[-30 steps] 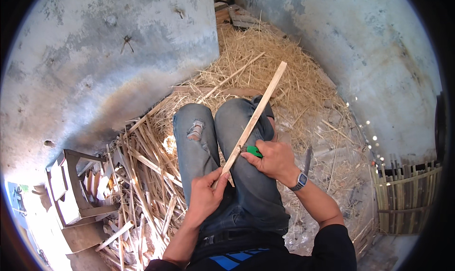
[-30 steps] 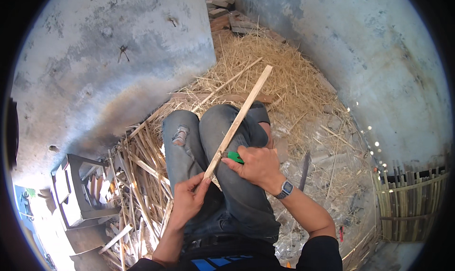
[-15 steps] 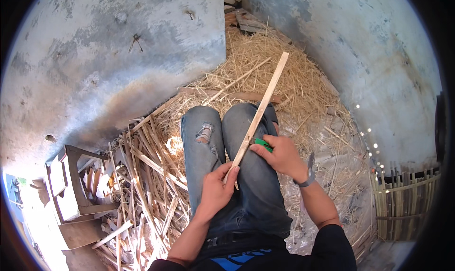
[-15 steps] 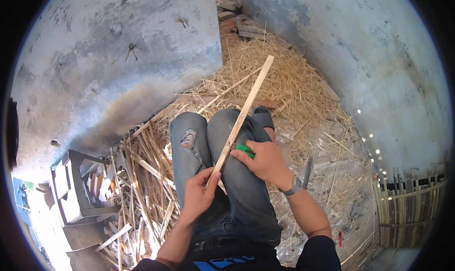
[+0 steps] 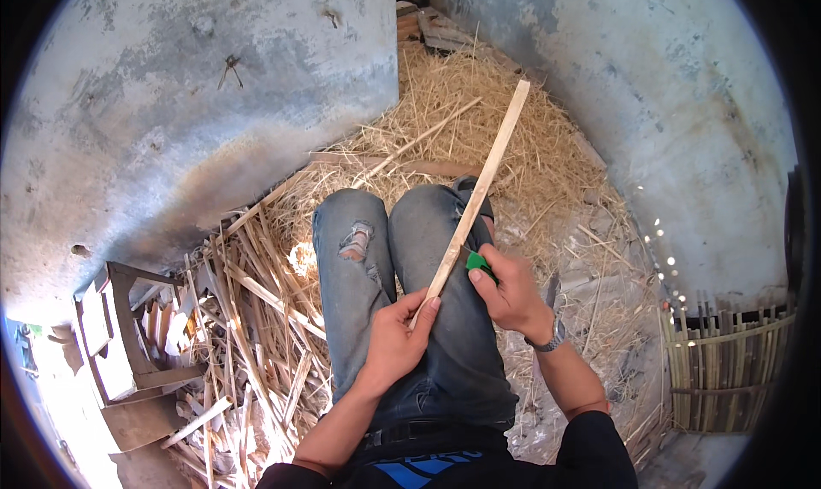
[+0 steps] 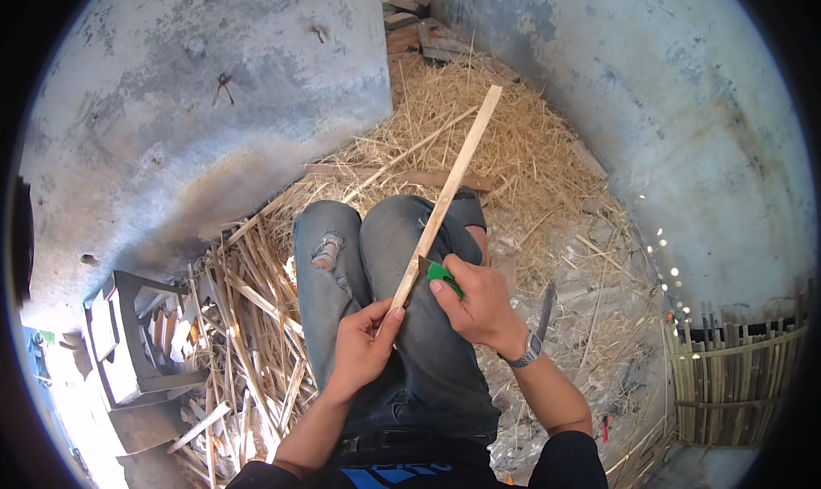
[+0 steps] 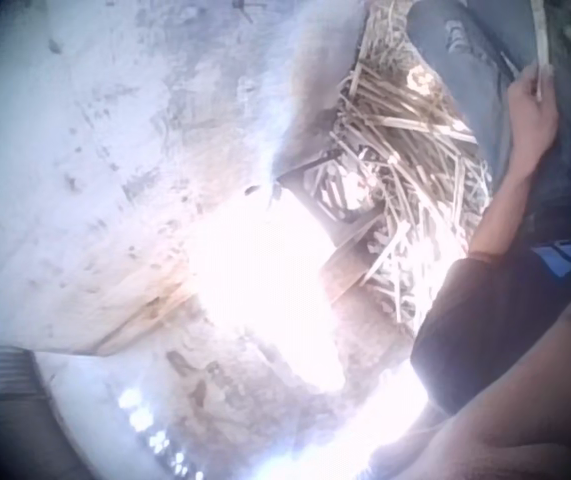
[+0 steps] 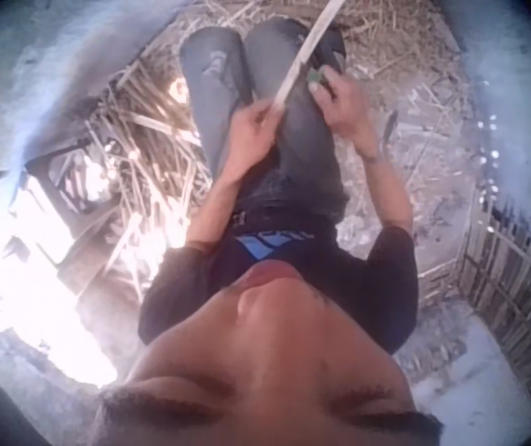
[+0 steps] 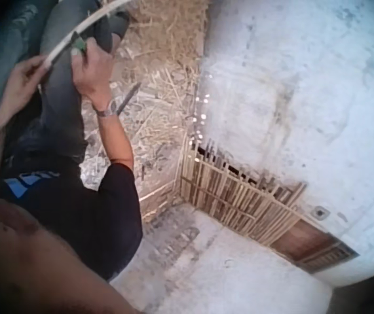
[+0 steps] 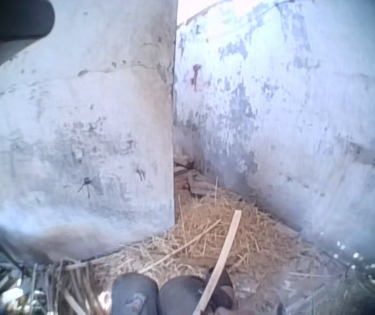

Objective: The person thins wood strips by hand using a large knife to shave the surface and a smaller green utility knife to refine the edges.

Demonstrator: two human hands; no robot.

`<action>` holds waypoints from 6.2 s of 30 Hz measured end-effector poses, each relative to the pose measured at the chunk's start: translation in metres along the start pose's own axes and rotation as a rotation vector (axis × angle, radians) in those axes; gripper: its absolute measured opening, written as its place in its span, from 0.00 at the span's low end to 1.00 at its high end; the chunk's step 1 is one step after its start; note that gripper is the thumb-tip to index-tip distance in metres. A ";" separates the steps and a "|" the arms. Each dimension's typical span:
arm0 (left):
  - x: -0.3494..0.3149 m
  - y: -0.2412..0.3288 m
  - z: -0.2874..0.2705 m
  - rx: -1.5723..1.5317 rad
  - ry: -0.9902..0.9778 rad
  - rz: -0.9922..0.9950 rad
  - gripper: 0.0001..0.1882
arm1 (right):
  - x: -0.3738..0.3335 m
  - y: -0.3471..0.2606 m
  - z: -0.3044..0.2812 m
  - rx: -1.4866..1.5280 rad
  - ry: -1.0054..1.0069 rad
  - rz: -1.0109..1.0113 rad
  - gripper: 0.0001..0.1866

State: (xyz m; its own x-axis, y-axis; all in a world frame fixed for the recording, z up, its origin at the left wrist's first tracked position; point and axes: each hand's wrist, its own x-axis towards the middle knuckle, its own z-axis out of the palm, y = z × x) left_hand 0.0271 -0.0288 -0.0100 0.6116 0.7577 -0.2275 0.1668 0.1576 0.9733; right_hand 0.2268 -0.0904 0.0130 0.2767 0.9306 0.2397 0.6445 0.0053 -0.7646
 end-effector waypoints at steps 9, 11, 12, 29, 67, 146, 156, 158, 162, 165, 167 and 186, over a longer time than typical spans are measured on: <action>-0.006 -0.002 -0.001 0.109 0.132 0.124 0.15 | 0.001 0.008 0.005 -0.233 -0.121 -0.001 0.22; -0.007 -0.006 -0.006 0.162 0.135 0.104 0.15 | 0.002 0.010 0.007 -0.265 -0.111 -0.025 0.22; -0.007 -0.007 -0.009 0.189 0.136 0.093 0.15 | 0.002 0.010 0.008 -0.283 -0.109 -0.034 0.22; -0.010 -0.005 -0.010 0.161 0.086 0.108 0.16 | 0.007 0.021 0.002 -0.204 -0.152 -0.095 0.23; -0.046 -0.014 -0.016 0.224 0.041 -0.001 0.16 | 0.010 0.053 0.010 -0.634 0.120 -0.184 0.30; -0.050 -0.009 -0.025 -0.362 -0.252 -0.390 0.20 | -0.013 -0.008 -0.008 -0.351 -0.346 0.084 0.28; -0.053 -0.017 -0.027 -0.402 -0.247 -0.383 0.22 | -0.005 0.010 -0.002 -0.438 -0.225 -0.094 0.33; -0.055 -0.017 -0.028 -0.375 -0.232 -0.371 0.21 | 0.000 0.017 -0.001 -0.460 -0.194 -0.124 0.33; -0.087 -0.023 -0.034 -0.252 -0.256 -0.383 0.19 | 0.046 0.102 -0.069 -0.613 0.283 0.280 0.34; -0.104 -0.024 -0.041 -0.238 -0.285 -0.421 0.18 | 0.052 0.165 -0.163 -0.554 0.519 0.501 0.35; -0.104 -0.028 -0.039 -0.246 -0.247 -0.421 0.18 | 0.055 0.151 -0.156 -0.428 0.470 0.462 0.34; -0.048 -0.015 -0.010 0.252 0.021 -0.035 0.18 | 0.006 0.001 -0.004 0.380 -0.004 0.372 0.09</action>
State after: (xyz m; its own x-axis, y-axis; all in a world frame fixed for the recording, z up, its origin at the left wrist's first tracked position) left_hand -0.0126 -0.0606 -0.0138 0.5862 0.7681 -0.2576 0.3764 0.0234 0.9261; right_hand 0.2319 -0.0867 0.0163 0.4340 0.8963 -0.0908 0.1998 -0.1940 -0.9604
